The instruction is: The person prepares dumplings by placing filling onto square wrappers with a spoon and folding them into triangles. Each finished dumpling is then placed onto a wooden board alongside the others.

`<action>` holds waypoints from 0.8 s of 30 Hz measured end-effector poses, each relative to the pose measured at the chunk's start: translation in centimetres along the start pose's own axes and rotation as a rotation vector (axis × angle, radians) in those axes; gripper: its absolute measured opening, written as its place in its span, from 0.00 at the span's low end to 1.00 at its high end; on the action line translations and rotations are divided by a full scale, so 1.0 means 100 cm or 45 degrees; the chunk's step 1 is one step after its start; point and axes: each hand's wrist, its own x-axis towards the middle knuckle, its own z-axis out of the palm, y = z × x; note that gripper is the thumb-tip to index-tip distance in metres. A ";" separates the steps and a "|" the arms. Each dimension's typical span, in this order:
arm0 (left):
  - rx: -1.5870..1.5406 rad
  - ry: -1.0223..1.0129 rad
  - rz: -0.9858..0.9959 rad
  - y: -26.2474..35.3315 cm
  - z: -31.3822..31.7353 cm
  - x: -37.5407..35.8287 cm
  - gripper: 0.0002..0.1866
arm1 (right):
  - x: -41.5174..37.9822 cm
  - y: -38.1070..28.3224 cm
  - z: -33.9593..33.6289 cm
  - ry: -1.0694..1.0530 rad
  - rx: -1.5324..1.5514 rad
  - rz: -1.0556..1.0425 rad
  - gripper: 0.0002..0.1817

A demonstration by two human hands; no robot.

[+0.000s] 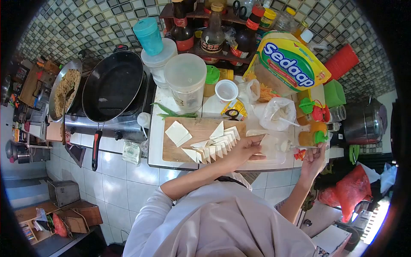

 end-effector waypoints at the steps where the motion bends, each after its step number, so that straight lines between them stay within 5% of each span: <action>1: 0.000 0.002 0.000 -0.005 -0.001 0.002 0.23 | -0.002 0.003 0.003 -0.003 -0.032 0.007 0.13; 18: 0.001 -0.009 0.023 0.003 -0.005 -0.013 0.26 | -0.019 0.003 0.043 0.066 -0.214 -0.207 0.17; 24: -0.050 -0.043 0.059 -0.003 -0.013 -0.009 0.24 | -0.030 0.013 0.042 -0.119 -0.457 -0.717 0.20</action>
